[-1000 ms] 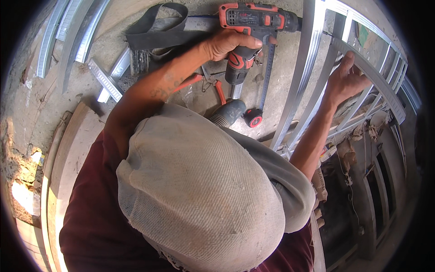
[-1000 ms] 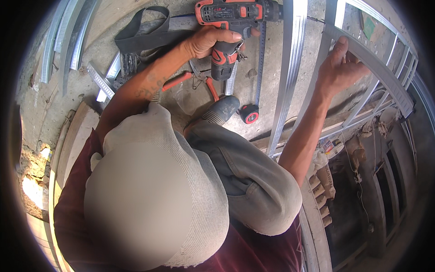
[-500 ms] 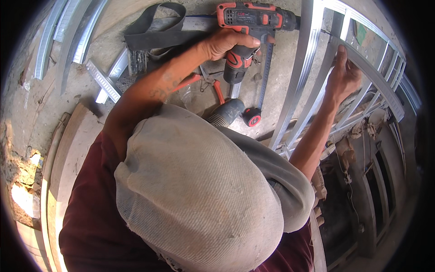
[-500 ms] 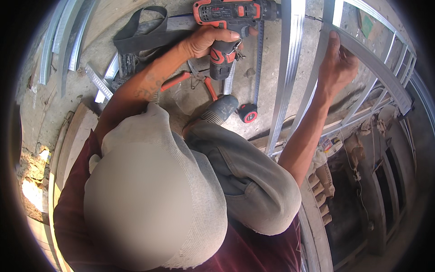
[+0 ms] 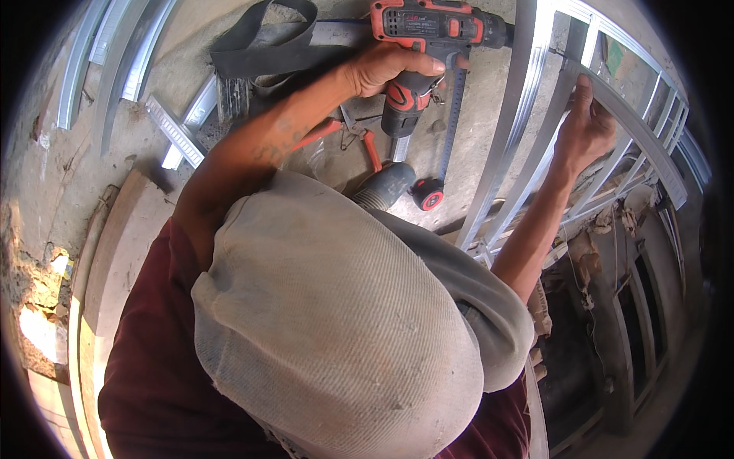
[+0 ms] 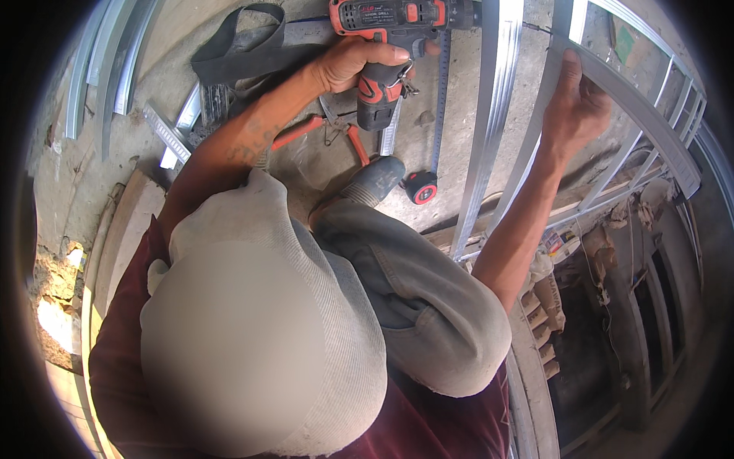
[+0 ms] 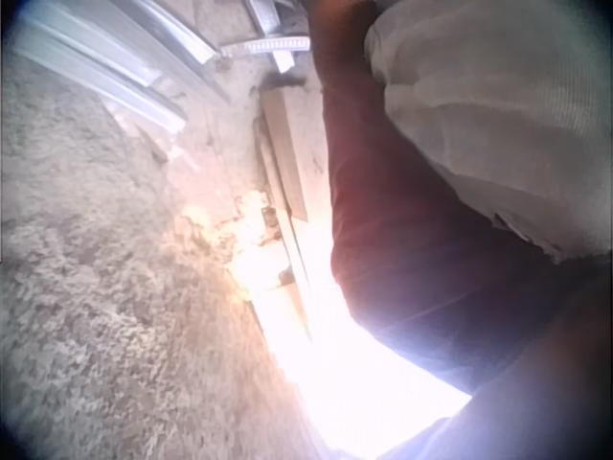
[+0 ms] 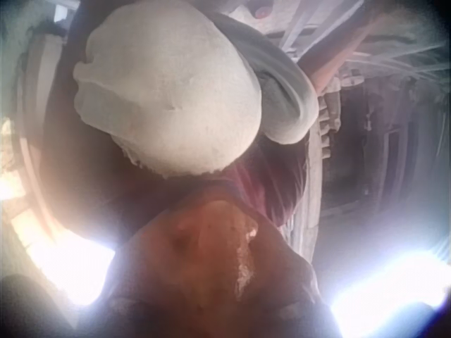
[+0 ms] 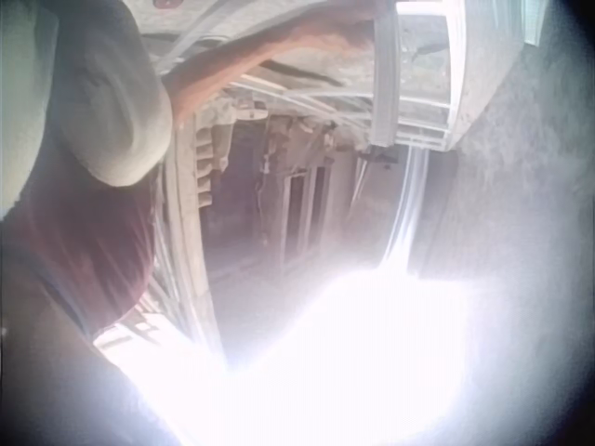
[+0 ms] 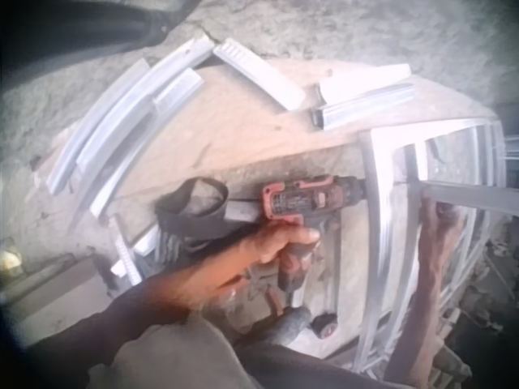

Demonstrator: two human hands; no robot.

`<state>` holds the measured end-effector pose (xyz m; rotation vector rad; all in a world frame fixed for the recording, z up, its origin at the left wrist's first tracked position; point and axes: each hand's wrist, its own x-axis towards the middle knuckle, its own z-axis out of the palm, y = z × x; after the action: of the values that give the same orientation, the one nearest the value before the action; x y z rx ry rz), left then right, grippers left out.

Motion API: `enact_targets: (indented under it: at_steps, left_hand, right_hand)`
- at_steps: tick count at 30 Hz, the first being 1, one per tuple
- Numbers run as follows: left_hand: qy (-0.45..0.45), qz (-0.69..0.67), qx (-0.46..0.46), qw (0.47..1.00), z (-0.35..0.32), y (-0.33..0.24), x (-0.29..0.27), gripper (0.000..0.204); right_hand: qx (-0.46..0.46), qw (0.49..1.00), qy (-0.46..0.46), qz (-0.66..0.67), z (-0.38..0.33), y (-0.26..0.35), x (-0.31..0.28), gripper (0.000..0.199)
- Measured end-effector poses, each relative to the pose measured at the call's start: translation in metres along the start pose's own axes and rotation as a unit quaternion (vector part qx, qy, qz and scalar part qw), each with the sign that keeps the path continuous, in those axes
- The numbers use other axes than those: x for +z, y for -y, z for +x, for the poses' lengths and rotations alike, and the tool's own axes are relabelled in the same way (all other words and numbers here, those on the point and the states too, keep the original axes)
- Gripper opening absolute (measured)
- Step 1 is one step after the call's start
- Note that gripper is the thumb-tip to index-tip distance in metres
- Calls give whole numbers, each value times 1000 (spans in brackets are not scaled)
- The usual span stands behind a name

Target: The person assembles a metal frame on the floor using a cordless drill, measuring tape, and pliers. They measure and mark metal bars, cut them to size, and drill screws to join the pieces into a rectangular frame.

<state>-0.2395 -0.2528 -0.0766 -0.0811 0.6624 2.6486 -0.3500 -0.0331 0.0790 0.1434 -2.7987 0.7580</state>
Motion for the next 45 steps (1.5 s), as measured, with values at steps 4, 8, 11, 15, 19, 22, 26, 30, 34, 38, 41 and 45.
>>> enact_targets:
  at_steps: [4, 8, 11, 15, 19, 22, 26, 30, 34, 38, 41, 45]
  left_hand:
    - [11, 2, -4, 1000, 0, -1, 1, 79]
    - [6, -8, 21, 1000, -2, -5, 5, 56]
    - [5, -4, 22, 1000, -3, -6, 7, 57]
    - [11, -8, 5, 1000, -1, -3, 2, 79]
    - [13, -3, 6, 1000, 0, 0, 1, 79]
    - [5, -6, -6, 1000, 0, -2, 6, 79]
    - [-9, 3, -7, 1000, -2, 2, 0, 71]
    - [-8, -5, -22, 1000, -1, 8, 2, 47]
    - [-14, -15, -4, 1000, -1, 11, 2, 48]
    - [-22, -18, -34, 999, -3, 8, 6, 50]
    - [-21, -22, -16, 999, -1, 10, 6, 52]
    - [-22, -26, -14, 999, -2, 15, 3, 52]
  right_hand:
    - [36, 999, 14, -13, -2, 4, -5, 34]
    - [50, 998, 6, -37, 0, 9, -2, 33]
    - [30, 997, 4, -69, 2, 4, -3, 33]
    - [19, 1000, -5, -25, 1, 7, 0, 33]
    - [23, 999, -7, -41, 1, 10, 0, 33]
    - [22, 998, -15, -52, 0, 5, -3, 32]
    - [23, 999, -14, -30, 0, 3, 6, 32]
    - [37, 996, -8, -75, 3, 6, -3, 35]
    - [37, 996, 1, -84, 3, 10, -2, 36]
    - [43, 997, -3, -61, 1, 8, -3, 35]
    - [38, 997, -3, -63, 3, 11, -1, 33]
    - [32, 996, 9, -78, 3, 10, -2, 33]
